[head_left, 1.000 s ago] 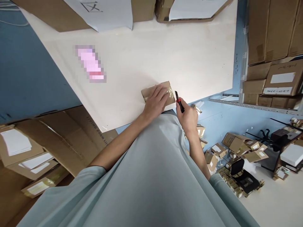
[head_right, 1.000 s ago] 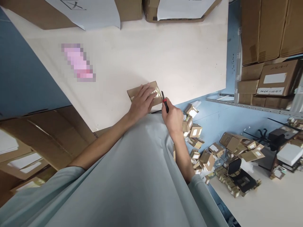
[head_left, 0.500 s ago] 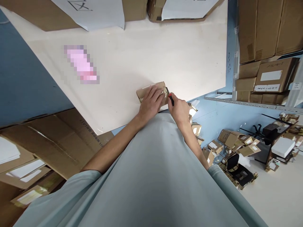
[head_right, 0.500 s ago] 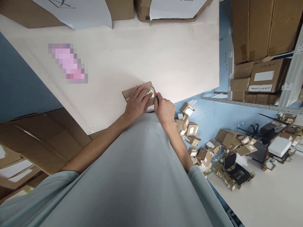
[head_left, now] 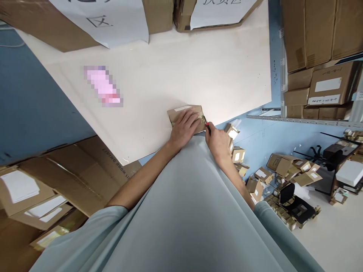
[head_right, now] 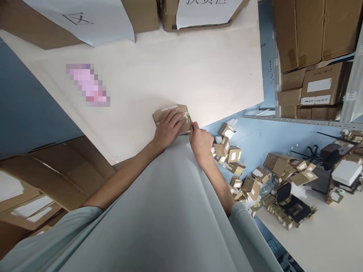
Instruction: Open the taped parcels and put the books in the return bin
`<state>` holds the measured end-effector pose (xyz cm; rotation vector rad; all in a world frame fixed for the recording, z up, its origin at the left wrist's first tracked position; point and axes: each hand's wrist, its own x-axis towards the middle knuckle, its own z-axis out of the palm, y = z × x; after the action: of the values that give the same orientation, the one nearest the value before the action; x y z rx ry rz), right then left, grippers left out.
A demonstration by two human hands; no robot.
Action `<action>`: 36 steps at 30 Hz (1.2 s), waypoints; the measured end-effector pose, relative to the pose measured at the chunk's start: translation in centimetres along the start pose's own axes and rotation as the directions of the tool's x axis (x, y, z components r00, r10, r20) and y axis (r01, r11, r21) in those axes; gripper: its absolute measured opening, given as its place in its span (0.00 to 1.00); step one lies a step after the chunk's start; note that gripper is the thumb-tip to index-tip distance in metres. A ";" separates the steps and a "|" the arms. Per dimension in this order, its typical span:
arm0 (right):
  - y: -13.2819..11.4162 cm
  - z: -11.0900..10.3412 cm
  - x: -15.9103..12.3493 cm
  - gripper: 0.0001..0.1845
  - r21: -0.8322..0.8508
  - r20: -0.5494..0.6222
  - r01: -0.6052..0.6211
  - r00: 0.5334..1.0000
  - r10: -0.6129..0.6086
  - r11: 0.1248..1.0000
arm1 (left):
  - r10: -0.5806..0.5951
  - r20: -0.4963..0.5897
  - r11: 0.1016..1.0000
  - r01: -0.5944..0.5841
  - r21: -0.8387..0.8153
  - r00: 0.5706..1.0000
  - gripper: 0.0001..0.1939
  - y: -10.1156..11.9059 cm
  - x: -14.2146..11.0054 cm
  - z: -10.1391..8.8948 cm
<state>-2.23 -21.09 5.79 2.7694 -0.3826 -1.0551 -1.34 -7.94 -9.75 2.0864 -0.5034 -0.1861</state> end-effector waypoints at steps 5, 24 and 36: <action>-0.7 0.2 0.4 0.24 0.054 -0.012 -0.015 1.000 0.015 0.998 | 0.025 -0.008 0.998 -0.025 0.049 1.000 0.19 -0.3 0.1 0.1; 3.1 1.3 3.3 0.22 0.061 0.062 0.239 0.968 -0.243 0.969 | 0.003 -0.129 0.952 0.037 0.305 0.992 0.15 0.2 -0.5 2.0; 10.2 0.5 11.2 0.20 0.249 0.009 0.419 0.900 -0.435 0.873 | -0.217 -0.294 0.895 0.310 0.320 0.931 0.22 0.2 -3.2 0.9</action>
<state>3.69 -34.13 0.73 3.1330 0.1203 -1.2667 -4.57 -7.36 -10.23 2.4964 -0.0957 0.0189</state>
